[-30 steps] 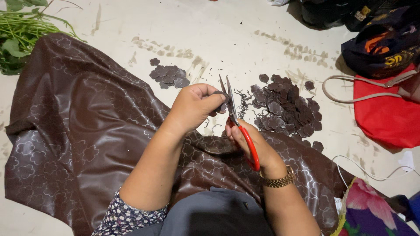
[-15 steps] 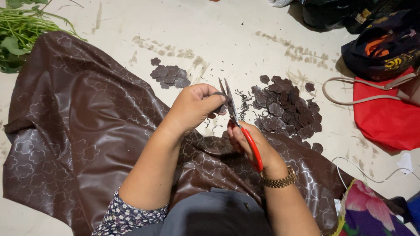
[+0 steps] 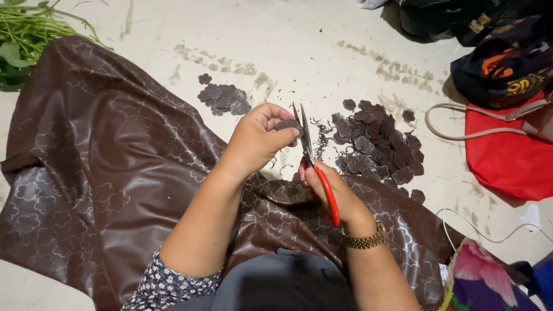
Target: The person sits on the floor and uses red-handled scissors to trim the edges of dark fabric flower cutouts, cutting small notches and scraps off one piece at a time and setting trimmed pieces aside with a pile of finished pieces nearby.
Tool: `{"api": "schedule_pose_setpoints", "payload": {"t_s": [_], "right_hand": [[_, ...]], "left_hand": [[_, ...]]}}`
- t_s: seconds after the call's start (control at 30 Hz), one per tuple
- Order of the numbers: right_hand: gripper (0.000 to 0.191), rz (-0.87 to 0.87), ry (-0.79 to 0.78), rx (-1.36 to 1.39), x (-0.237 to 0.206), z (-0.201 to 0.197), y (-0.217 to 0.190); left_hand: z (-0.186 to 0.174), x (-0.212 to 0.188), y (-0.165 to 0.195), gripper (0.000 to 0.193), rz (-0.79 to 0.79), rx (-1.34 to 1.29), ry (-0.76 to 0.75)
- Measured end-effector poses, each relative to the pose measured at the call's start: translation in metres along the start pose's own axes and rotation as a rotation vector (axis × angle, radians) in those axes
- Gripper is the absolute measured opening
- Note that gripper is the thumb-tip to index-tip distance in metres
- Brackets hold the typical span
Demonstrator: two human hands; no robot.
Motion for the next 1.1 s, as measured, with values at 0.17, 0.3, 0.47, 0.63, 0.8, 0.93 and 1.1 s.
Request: {"api": "schedule_pose_setpoints", "payload": {"t_s": [0.17,0.3,0.47,0.63,0.8,0.93,1.1], "right_hand": [[0.04,0.012,0.015,-0.034,0.0,-0.003,0.003],[0.041,0.053,0.028,0.033,-0.001,-0.003,0.008],[0.044,0.041,0.018,0.047,0.0,-0.003,0.011],[0.047,0.072,0.016,0.03,0.002,-0.003,0.019],[0.049,0.044,0.033,0.014,0.001,-0.004,0.016],[0.045,0.036,0.111,0.105,0.003,-0.002,0.015],[0.042,0.058,0.156,0.144,0.002,-0.003,0.016]], "left_hand": [[-0.001,-0.001,0.002,0.025,0.023,0.019,0.017],[-0.002,-0.001,0.002,0.028,0.008,0.039,0.032],[-0.005,-0.001,0.003,0.029,-0.002,0.076,0.036],[-0.007,-0.002,0.001,0.032,-0.027,0.065,0.043],[-0.007,0.001,-0.001,0.032,-0.024,-0.032,0.05],[-0.002,0.003,-0.018,0.025,-0.173,-0.018,0.122],[0.01,0.002,-0.022,0.017,-0.131,0.016,0.11]]}}
Point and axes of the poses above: each hand's wrist, its own x-axis towards the middle knuckle, its own z-axis out of the palm, y = z × x, the point moved 8 cm from there along x, towards the middle knuckle, and after that the axes turned 4 degrees about -z, right-handed, at the moved point
